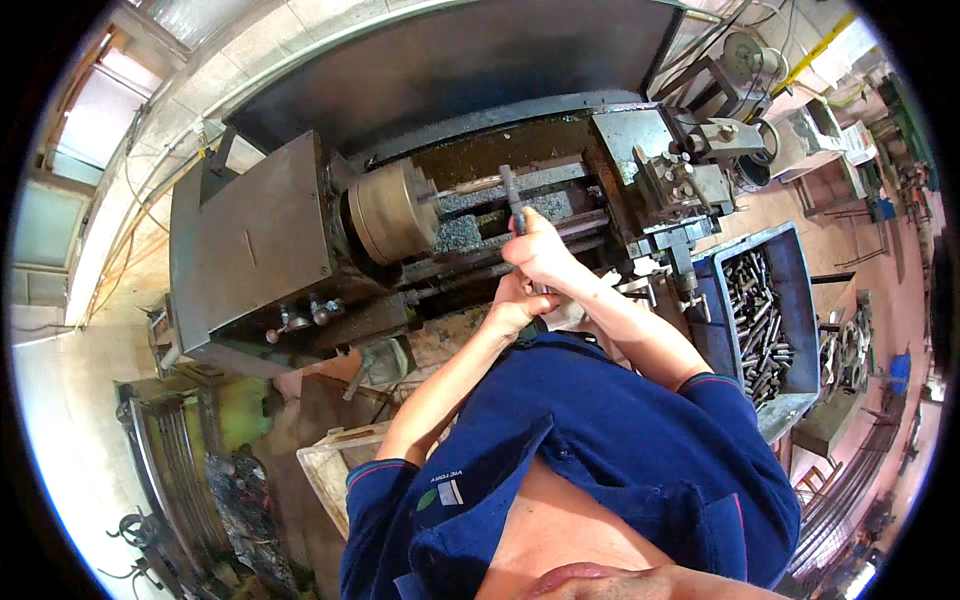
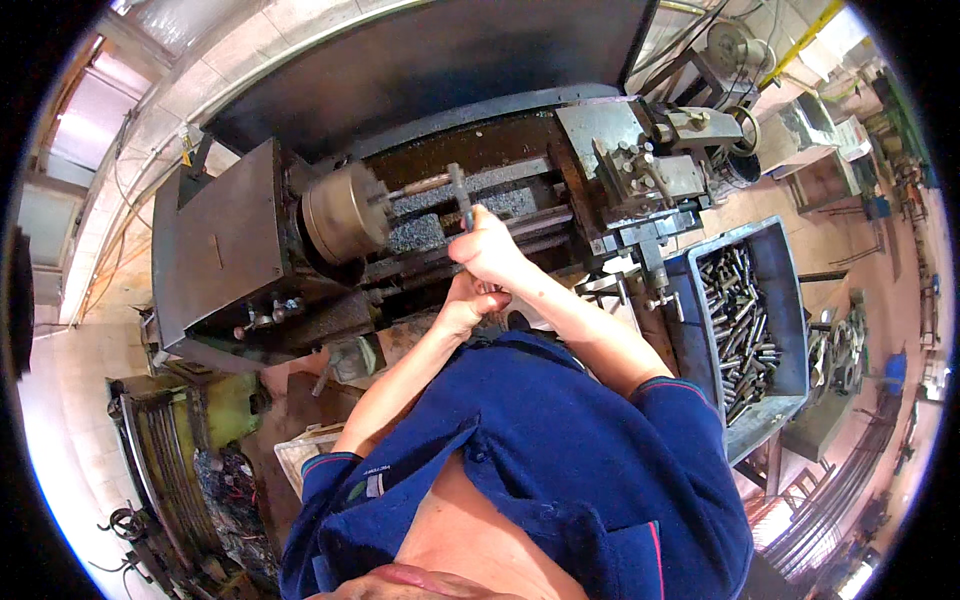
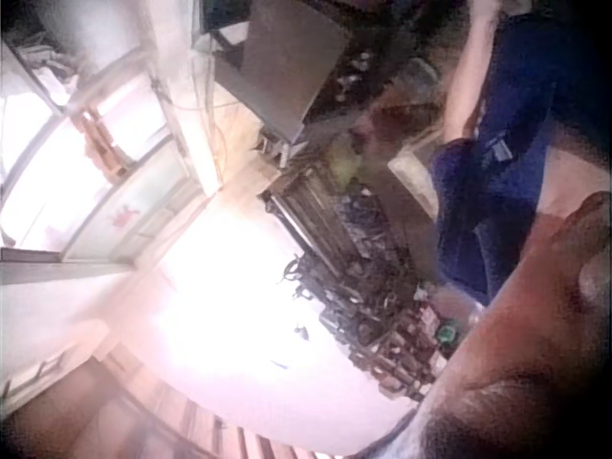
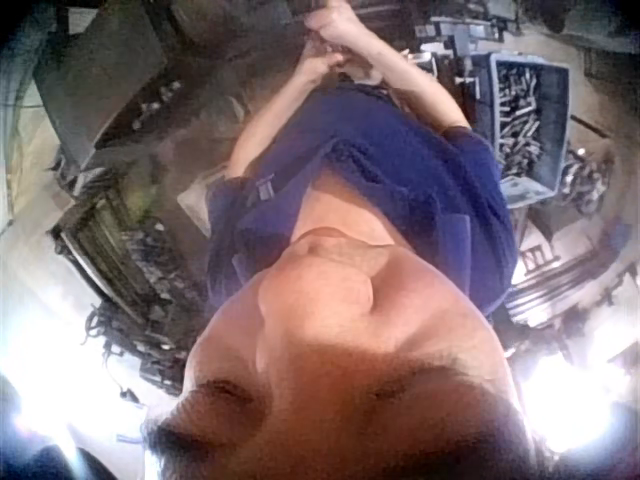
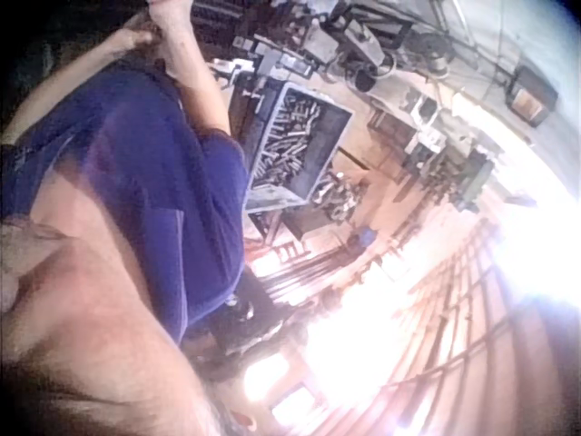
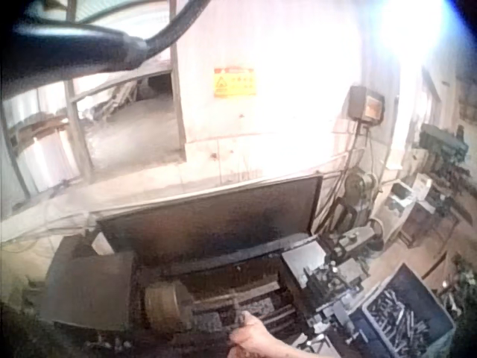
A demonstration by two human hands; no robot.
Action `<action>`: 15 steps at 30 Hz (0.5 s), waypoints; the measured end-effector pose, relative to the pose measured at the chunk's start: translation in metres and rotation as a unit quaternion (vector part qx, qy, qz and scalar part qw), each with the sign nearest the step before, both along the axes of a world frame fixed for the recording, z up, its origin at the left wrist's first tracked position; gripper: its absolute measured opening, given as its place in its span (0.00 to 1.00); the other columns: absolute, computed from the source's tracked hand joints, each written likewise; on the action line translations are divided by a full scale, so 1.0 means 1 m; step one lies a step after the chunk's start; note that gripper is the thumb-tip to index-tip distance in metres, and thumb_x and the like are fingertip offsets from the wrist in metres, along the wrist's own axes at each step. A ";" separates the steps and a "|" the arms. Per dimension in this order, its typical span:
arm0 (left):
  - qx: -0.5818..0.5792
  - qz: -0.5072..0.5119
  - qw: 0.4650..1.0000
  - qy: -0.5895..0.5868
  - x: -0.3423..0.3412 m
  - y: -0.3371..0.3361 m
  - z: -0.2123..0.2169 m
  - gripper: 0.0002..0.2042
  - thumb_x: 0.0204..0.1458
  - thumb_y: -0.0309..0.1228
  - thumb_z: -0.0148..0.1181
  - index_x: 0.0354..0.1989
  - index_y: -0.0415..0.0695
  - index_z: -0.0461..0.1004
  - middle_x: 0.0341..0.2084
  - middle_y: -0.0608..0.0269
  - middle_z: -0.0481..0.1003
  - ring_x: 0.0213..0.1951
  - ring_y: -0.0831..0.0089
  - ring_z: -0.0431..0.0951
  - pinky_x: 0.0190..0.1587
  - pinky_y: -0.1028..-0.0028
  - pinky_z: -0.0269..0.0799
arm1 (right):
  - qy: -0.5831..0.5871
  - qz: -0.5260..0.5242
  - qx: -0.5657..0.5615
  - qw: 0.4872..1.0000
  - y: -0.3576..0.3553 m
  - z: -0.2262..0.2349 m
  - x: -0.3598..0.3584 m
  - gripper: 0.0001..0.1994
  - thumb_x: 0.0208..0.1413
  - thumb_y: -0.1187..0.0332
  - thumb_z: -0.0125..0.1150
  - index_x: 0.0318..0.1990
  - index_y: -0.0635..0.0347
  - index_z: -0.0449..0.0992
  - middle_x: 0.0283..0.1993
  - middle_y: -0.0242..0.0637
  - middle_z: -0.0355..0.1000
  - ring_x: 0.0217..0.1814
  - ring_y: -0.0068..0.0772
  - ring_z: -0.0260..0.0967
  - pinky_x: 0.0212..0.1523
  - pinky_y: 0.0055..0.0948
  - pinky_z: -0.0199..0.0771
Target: The person repeatedly picks up cylindrical metal rods from a wooden crate, places them into a grinding machine, and uses pliers to hold and adjust the rods while the machine operates. After processing, the rods are placed into a blue bin.
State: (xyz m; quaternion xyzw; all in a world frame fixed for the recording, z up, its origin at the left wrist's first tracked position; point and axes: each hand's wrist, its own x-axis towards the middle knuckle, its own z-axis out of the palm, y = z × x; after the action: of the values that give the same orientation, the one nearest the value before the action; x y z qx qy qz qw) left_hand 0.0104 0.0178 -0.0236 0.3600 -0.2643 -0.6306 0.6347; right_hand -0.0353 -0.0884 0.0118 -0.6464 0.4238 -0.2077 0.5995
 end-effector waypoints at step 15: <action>0.062 0.025 0.997 -0.050 0.009 0.013 0.025 0.28 0.32 0.31 0.70 0.42 0.33 0.65 0.34 0.61 0.72 0.37 0.73 0.73 0.41 0.77 0.69 | -0.034 0.064 0.051 0.996 0.007 0.019 0.010 0.12 0.34 0.71 0.54 0.31 0.61 0.64 0.24 0.31 0.60 0.27 0.23 0.55 0.26 0.26 0.58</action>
State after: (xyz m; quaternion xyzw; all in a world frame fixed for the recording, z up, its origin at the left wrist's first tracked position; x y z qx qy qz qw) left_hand 0.0194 0.0306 0.0014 0.4363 -0.2473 -0.6106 0.6129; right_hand -0.0255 -0.0817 0.0310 -0.6331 0.3713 -0.1689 0.6578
